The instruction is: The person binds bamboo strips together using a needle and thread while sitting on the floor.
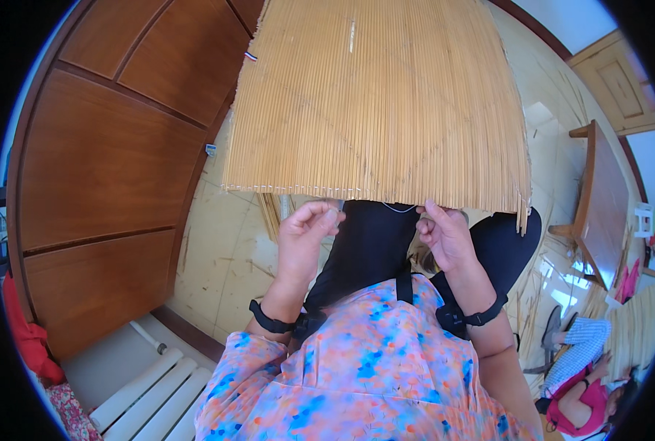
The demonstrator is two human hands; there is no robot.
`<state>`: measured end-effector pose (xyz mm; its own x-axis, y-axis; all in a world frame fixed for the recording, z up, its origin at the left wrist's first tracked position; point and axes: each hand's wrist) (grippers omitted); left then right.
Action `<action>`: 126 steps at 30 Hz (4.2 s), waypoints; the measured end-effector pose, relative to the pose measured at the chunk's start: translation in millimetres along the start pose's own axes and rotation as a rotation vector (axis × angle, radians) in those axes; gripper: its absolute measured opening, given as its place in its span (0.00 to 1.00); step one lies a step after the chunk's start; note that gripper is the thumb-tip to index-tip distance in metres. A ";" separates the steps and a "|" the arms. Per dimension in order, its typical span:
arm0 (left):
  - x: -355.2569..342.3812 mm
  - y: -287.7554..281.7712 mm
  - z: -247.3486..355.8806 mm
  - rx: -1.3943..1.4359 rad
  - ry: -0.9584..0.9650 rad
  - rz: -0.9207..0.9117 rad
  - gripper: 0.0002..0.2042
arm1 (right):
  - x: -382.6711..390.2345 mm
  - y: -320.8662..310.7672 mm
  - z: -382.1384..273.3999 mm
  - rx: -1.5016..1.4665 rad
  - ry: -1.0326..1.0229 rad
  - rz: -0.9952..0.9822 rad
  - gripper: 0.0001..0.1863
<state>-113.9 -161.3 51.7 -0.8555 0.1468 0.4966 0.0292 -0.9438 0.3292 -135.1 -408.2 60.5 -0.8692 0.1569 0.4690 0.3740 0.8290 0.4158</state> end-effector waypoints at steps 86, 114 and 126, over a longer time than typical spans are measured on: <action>-122.4 -137.7 110.7 -0.106 -0.224 -0.229 0.24 | 5.2 -42.3 -8.1 -0.223 -0.349 0.180 0.09; -93.7 -164.7 80.8 0.107 0.032 -0.256 0.31 | 16.5 -30.9 -9.2 -0.161 -0.238 -0.021 0.06; -77.5 -161.2 97.7 -0.183 -0.018 -0.044 0.23 | 26.4 -29.1 -22.1 0.218 -0.138 -0.087 0.10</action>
<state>-1.8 8.3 38.6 -0.8445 0.1932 0.4995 -0.1043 -0.9741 0.2005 -161.8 -440.1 78.0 -0.9365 0.1390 0.3220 0.2302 0.9362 0.2655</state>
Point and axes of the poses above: each hand's wrist, its own x-axis away from the middle knuckle, its own y-axis out of the palm, z = x × y, and after that the axes turned 11 degrees about -y, right-handed
